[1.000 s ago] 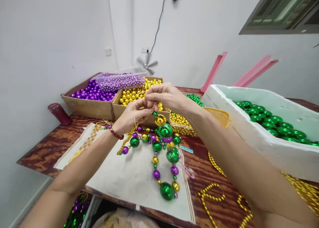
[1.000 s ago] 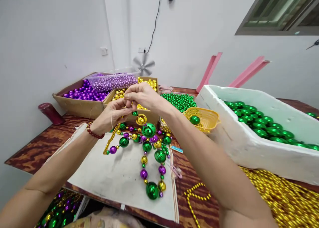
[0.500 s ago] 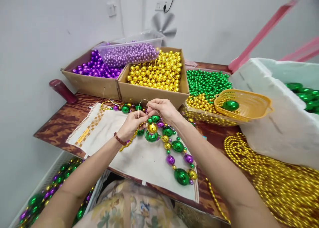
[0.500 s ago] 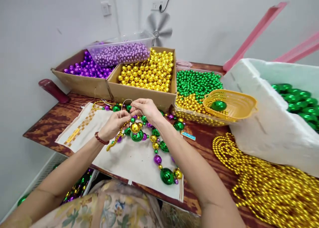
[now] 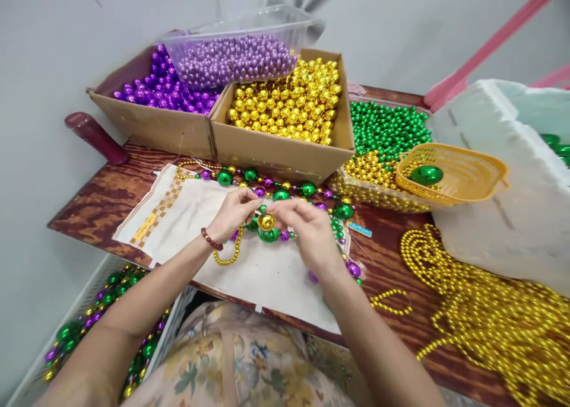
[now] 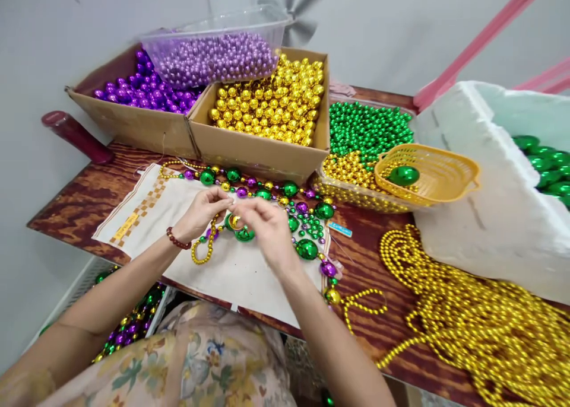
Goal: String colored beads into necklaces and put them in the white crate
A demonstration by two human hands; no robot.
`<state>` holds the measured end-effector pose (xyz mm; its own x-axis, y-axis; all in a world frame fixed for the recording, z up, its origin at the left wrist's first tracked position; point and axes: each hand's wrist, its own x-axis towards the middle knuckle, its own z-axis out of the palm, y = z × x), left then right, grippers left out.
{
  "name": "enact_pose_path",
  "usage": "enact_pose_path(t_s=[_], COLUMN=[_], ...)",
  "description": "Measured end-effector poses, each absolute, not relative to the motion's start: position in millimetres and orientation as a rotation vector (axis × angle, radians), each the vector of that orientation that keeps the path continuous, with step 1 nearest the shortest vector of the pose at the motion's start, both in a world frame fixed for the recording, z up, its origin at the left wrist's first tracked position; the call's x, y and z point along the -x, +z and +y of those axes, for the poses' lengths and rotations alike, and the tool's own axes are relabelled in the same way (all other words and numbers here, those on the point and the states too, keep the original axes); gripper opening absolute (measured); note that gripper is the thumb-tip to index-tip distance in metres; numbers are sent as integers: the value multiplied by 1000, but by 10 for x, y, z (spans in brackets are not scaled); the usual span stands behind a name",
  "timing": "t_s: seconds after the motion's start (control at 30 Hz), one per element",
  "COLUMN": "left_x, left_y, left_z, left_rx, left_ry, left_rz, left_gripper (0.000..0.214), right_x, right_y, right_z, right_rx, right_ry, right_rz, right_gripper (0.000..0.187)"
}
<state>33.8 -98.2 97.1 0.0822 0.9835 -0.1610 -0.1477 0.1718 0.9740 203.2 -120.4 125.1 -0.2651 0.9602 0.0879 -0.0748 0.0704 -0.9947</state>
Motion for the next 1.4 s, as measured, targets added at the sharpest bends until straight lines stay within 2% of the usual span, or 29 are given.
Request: enact_pose_path(t_s=[0.1,0.17,0.3,0.37,0.47,0.57,0.73,0.9,1.0,1.1,1.23,1.4], left_x=[-327,-307,-263,-254,-268,-310,-378,-366,-363,-359,-306,-276], left_y=[1046,1091,1120,1096,1035,975,854,652,580,580,594,526], left_z=[-1023,-1063,-1165,-1221,-1304,-1386,-1504,-1620,-1699,-1749,-1752,-1762], left_rx=[-926,-869,-815,-765,-694,-705,-873,-1144,-1246,-1209,-1074,-1003], left_ry=[1037,955,764,671,557,533,759,1118,1185,1258,1274,1199], left_rz=[1100,1093,1040,997,968,975,1062,1207,1249,1266,1324,1329], left_gripper=[27,27,20,19,24,30,35,28,22,22,29,33], right_x=[-1885,-1839,-1879,-1921,-1959,-1949,-1948,-2184,-2264,-2183,-2018,-1891], right_y=[993,719,289,205,155,81,-4,397,697,763,543,348], right_z=[-1604,-1752,-1805,-1794,-1793,-1809,-1913,-2007,-1858,-1642,-1513,-1462], right_rx=[946,1027,1259,1288,1310,1338,1279,1092,1145,1199,1198,1158], right_ry=[1068,743,76,-114,-205,-182,-90,359,353,371,751,1290], right_rz=[-1760,-1961,-2016,-1974,-1955,-1964,-2033,-2068,-1999,-2182,-2296,-1819], right_gripper=[21,26,27,25,32,40,35,25,20,24,29,39])
